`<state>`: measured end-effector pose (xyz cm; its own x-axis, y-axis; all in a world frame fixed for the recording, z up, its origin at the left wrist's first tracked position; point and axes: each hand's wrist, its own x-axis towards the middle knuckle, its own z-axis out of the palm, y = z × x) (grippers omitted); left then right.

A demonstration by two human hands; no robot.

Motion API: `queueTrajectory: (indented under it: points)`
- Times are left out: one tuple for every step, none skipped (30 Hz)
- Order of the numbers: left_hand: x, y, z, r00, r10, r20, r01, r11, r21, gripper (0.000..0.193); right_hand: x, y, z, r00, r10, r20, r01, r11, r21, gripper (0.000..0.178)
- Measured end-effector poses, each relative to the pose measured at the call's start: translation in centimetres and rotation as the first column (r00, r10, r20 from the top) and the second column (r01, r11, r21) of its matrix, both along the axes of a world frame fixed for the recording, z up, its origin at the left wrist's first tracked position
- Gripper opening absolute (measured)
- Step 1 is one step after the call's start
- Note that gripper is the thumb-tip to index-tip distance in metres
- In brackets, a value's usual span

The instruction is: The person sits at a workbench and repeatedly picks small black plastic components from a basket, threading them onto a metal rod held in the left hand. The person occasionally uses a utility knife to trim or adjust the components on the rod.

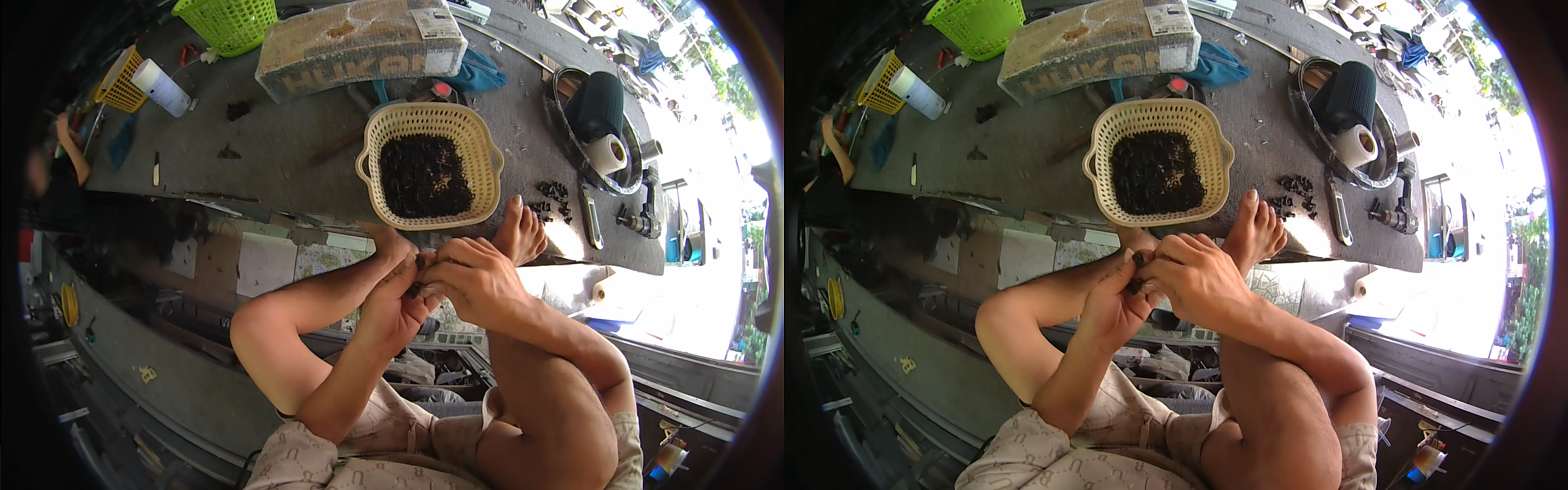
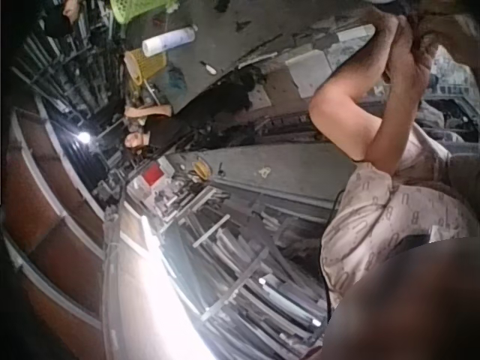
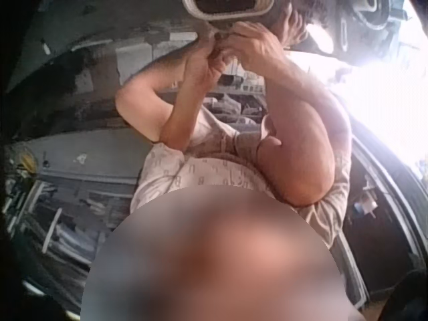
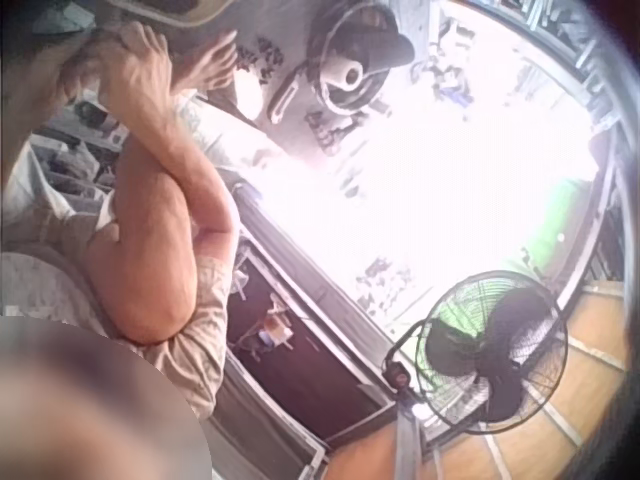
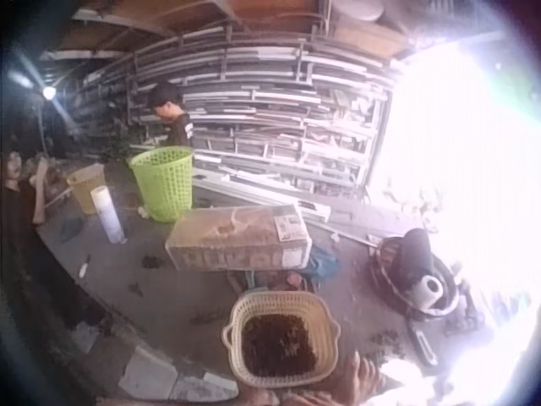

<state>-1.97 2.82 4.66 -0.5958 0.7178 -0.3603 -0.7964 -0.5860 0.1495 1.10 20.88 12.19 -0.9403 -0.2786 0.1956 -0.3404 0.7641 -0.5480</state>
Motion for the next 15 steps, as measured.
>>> queueTrajectory:
  points:
    - [0.1,0.1,0.4,1.0,-0.009,0.003,0.009,0.996,-0.091,0.031,0.0,0.0,0.1,1.0,-0.013,-0.017,0.013,0.999,-0.035,0.022]
    - [0.1,0.2,0.7,1.0,0.007,-0.01,-0.008,0.995,-0.098,0.031,-0.1,-0.1,0.1,0.999,-0.028,-0.018,0.026,0.997,-0.07,0.022]
    - [0.3,0.2,1.1,1.0,0.014,-0.012,-0.015,0.986,-0.166,0.031,0.0,0.0,0.3,0.996,-0.092,0.011,0.092,0.982,-0.163,0.02]
    - [0.3,0.3,1.4,0.998,0.028,-0.055,-0.038,0.979,-0.201,0.031,0.2,0.1,0.6,0.987,-0.15,0.059,0.16,0.956,-0.248,0.019]
    - [0.2,0.3,1.5,0.999,0.019,-0.031,-0.026,0.969,-0.246,0.03,0.2,0.2,0.7,0.973,-0.201,0.111,0.227,0.918,-0.326,0.017]
    - [0.2,0.3,1.5,0.999,0.017,-0.047,-0.029,0.965,-0.259,0.028,0.3,0.2,0.8,0.959,-0.247,0.137,0.28,0.892,-0.356,0.016]
    - [0.3,0.3,1.5,0.995,0.029,-0.099,-0.052,0.971,-0.235,0.027,0.3,0.2,0.8,0.942,-0.292,0.163,0.333,0.861,-0.384,0.015]
    - [0.3,0.2,1.3,0.995,0.014,-0.097,-0.038,0.968,-0.247,0.026,0.3,0.3,0.9,0.919,-0.342,0.195,0.393,0.829,-0.399,0.014]
    - [0.4,0.2,1.1,0.991,0.013,-0.133,-0.043,0.974,-0.223,0.025,0.3,0.3,0.9,0.904,-0.36,0.23,0.425,0.816,-0.391,0.015]
    - [0.4,0.1,0.8,0.988,-0.003,-0.154,-0.035,0.969,-0.244,0.024,0.4,0.3,0.8,0.907,-0.342,0.246,0.416,0.817,-0.399,0.015]
    - [0.7,0.3,0.6,0.989,0.024,-0.146,-0.061,0.965,-0.255,0.024,0.4,0.3,0.8,0.904,-0.336,0.265,0.419,0.822,-0.385,0.015]
    - [0.8,0.2,0.4,0.986,0.028,-0.164,-0.066,0.97,-0.233,0.024,0.5,0.3,0.8,0.901,-0.33,0.282,0.418,0.832,-0.364,0.014]
    - [0.9,0.1,0.3,0.987,0.015,-0.162,-0.054,0.969,-0.243,0.025,0.4,0.3,0.8,0.899,-0.33,0.289,0.425,0.817,-0.39,0.014]
    - [0.9,0.0,0.2,0.986,0.019,-0.168,-0.056,0.974,-0.221,0.025,0.4,0.3,0.8,0.911,-0.325,0.254,0.402,0.84,-0.365,0.014]
    - [0.9,-0.1,0.2,0.982,0.008,-0.19,-0.054,0.969,-0.239,0.029,0.4,0.3,0.8,0.924,-0.318,0.214,0.375,0.862,-0.34,0.014]
